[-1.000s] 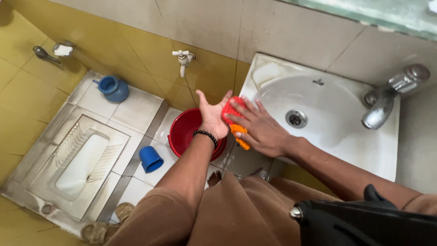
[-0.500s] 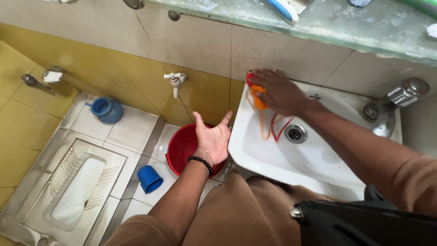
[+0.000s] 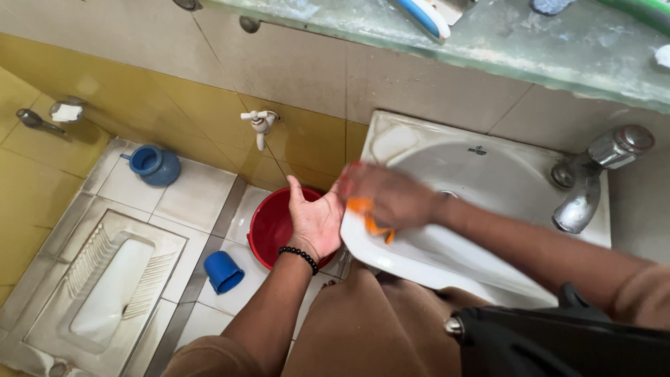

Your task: The person scrubs the interior of a white bathroom sink using an orange mesh cloth. They wipe the basin, the drain area, and the faucet base repeatedly while standing barefoot on the tiled floor.

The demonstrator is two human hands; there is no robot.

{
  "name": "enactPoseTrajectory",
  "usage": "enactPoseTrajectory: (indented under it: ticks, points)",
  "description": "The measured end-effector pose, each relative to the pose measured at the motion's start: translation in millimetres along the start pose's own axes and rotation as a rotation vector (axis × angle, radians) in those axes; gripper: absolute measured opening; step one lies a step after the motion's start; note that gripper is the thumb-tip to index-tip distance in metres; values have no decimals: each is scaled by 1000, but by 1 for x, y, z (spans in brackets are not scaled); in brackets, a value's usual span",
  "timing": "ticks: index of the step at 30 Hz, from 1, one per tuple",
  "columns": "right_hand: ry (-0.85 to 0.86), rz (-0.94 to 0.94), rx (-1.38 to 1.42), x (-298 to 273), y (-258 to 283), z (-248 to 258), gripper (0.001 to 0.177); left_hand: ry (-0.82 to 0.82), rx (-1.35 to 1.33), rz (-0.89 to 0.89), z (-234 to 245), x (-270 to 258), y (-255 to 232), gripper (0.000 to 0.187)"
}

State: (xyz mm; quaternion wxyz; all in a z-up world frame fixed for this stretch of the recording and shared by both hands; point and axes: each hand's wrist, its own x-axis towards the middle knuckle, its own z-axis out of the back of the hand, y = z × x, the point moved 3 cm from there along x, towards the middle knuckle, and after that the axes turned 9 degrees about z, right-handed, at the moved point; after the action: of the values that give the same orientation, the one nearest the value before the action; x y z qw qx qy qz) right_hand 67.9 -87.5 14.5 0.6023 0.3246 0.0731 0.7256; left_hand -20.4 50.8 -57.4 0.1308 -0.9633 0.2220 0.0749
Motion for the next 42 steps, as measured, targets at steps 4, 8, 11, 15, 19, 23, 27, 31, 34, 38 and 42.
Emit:
enactPoseTrajectory:
  ticks: [4, 8, 11, 15, 19, 23, 27, 31, 34, 38, 42]
  points:
    - [6, -178, -336, -1, -70, 49, 33, -48, -44, 54, -3, -1, 0, 130]
    - [-27, -150, -430, 4, -62, 39, 34, -27, -6, 27, -1, -1, 0, 127]
    - [-2, -207, -205, 0, -19, 2, 34, -11, -5, -24, 5, 0, 5, 124]
    - [8, 53, -203, -2, 17, -14, 34, -192, 11, -21, 7, -4, 3, 122]
    - [13, -327, -152, -4, -47, 37, 34, 2, -33, 12, -9, -1, 1, 123]
    - [-40, -130, -487, -9, -62, 52, 52, -12, -1, -1, -6, -2, 3, 122]
    - [-3, -320, -352, 3, -40, 15, 45, -37, 19, -15, 8, 2, 5, 119]
    - [89, -52, -261, 11, -2, -14, 36, -139, -7, -31, 22, 5, 5, 126]
    - [22, -170, -140, 4, -27, 10, 40, -46, 20, -12, 10, 3, 3, 121]
    - [103, -289, -397, -14, -67, 48, 41, -150, 87, 15, -4, 0, 2, 116]
    - [-44, -328, -487, -8, -60, 29, 50, -297, 698, -106, -10, 15, 8, 102]
